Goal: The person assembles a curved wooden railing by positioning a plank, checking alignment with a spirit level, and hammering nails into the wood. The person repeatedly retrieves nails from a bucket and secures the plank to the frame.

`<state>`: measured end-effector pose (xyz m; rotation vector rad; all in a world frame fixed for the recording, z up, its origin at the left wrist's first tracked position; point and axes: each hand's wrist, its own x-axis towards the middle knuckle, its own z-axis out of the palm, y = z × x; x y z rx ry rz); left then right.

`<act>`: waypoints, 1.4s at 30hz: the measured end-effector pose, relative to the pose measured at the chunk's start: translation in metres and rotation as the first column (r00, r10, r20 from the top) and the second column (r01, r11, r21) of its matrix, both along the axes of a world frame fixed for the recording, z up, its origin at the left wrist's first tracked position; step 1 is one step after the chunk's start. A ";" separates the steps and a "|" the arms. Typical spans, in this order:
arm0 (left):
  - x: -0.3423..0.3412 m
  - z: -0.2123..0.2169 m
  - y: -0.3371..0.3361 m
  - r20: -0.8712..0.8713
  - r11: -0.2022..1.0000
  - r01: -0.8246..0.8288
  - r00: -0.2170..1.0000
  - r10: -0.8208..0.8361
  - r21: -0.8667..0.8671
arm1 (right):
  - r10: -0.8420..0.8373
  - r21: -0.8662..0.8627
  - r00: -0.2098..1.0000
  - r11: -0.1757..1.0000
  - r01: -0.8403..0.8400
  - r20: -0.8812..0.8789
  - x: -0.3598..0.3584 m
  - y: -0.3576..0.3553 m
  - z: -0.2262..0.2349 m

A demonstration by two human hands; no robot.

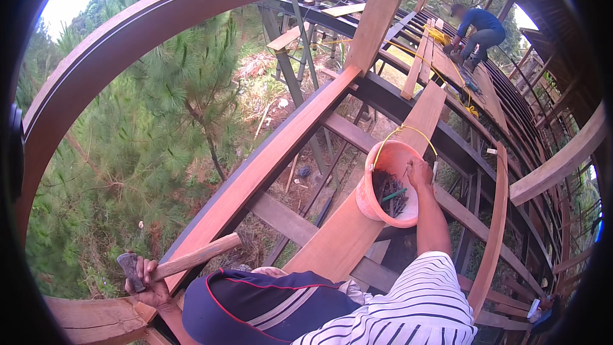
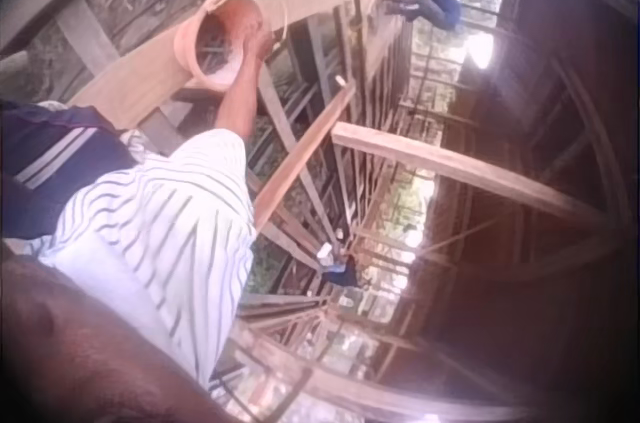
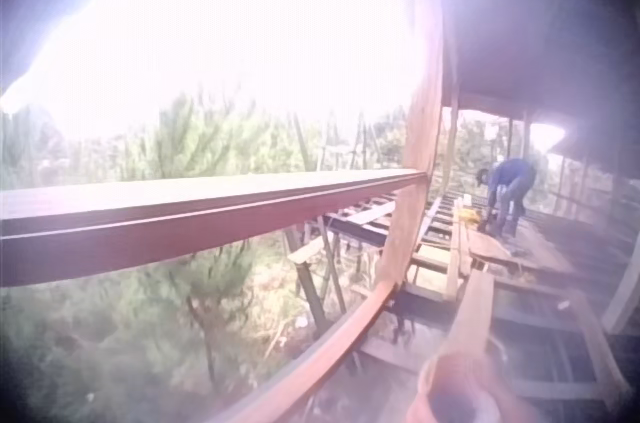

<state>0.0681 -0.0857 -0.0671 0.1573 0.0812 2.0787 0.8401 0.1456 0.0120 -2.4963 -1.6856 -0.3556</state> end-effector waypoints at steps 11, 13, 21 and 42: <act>0.048 0.040 0.007 -0.216 0.899 0.233 0.919 -0.328 -0.372 | 0.452 0.565 -0.346 0.720 -0.403 -0.822 -0.440 -0.075 0.081; 0.068 0.040 0.002 -0.102 0.858 0.280 0.930 -0.354 -0.432 | 0.219 0.435 -0.417 0.716 -0.545 -0.882 -0.505 -0.094 0.043; 0.034 0.008 -0.051 0.048 0.906 0.093 0.996 -0.080 -0.414 | 0.623 -0.037 -0.008 -0.060 -0.998 -0.782 -0.603 -0.145 -0.015; -0.070 -0.037 -0.279 -0.843 0.460 -0.878 -0.141 -0.519 -0.136 | -0.258 0.095 -0.179 0.305 -0.948 -0.950 -0.745 -0.372 -0.132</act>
